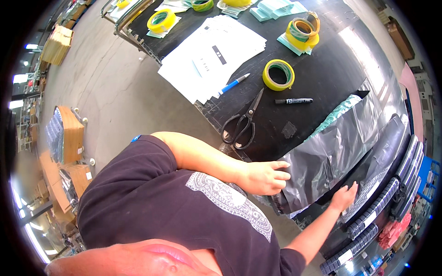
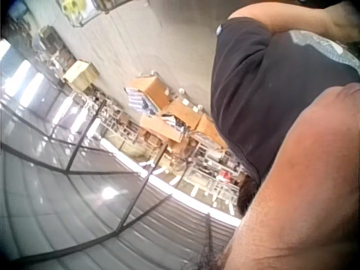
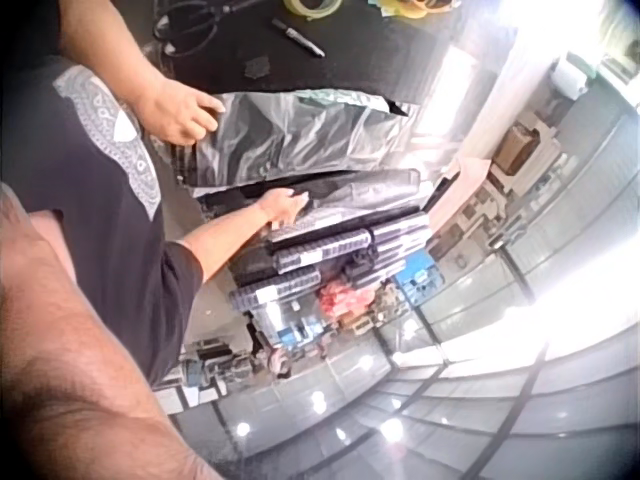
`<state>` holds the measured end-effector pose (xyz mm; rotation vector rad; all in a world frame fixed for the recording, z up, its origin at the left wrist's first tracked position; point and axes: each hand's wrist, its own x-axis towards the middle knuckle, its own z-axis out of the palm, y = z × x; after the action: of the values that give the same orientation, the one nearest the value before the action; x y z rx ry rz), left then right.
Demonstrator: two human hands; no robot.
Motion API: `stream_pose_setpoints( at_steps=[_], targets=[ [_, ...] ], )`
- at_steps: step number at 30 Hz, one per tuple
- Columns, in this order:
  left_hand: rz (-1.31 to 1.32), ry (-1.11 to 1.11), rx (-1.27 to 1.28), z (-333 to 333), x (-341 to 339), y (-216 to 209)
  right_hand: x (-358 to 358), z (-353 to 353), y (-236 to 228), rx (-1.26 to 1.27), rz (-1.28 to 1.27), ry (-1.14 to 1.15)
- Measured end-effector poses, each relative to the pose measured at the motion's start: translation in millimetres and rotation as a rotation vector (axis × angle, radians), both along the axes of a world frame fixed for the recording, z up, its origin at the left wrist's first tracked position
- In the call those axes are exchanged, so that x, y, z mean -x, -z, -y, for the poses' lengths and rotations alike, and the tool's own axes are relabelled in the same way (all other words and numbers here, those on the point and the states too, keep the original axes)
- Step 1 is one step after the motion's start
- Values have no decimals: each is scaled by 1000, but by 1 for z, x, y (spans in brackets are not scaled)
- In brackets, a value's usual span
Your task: The person wraps cylindrical items in bubble wrap and places them into black plastic bags. They affix printed labels to the bags using tape, write on the labels with a marker, and handle shipping documents on the table.
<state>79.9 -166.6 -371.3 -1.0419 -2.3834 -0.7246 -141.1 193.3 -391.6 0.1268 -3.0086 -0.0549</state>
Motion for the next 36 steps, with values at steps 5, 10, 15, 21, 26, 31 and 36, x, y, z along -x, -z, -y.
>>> stream_pose_setpoints(
  at_steps=[5, 10, 15, 21, 26, 31, 36],
  targets=[
    [-49, -95, -327, 9, 17, -9, -95, 64, 8, 766, 133, 111],
    [222, -263, -735, 26, 28, -18, -105, 90, -4, 897, 278, 171],
    [150, -248, -723, 34, 30, -10, -64, 36, 56, 984, 357, 199],
    [121, -228, -590, 27, 18, 11, -72, 48, 23, 1174, 477, 147],
    [62, -312, -617, 27, 17, 23, -74, 24, -10, 1195, 508, 194],
    [18, -355, -468, 28, 2, 11, -80, -31, -9, 666, 109, 142],
    [81, -328, -361, 16, -12, 15, -79, -82, 8, 727, 155, 253]
  ],
)
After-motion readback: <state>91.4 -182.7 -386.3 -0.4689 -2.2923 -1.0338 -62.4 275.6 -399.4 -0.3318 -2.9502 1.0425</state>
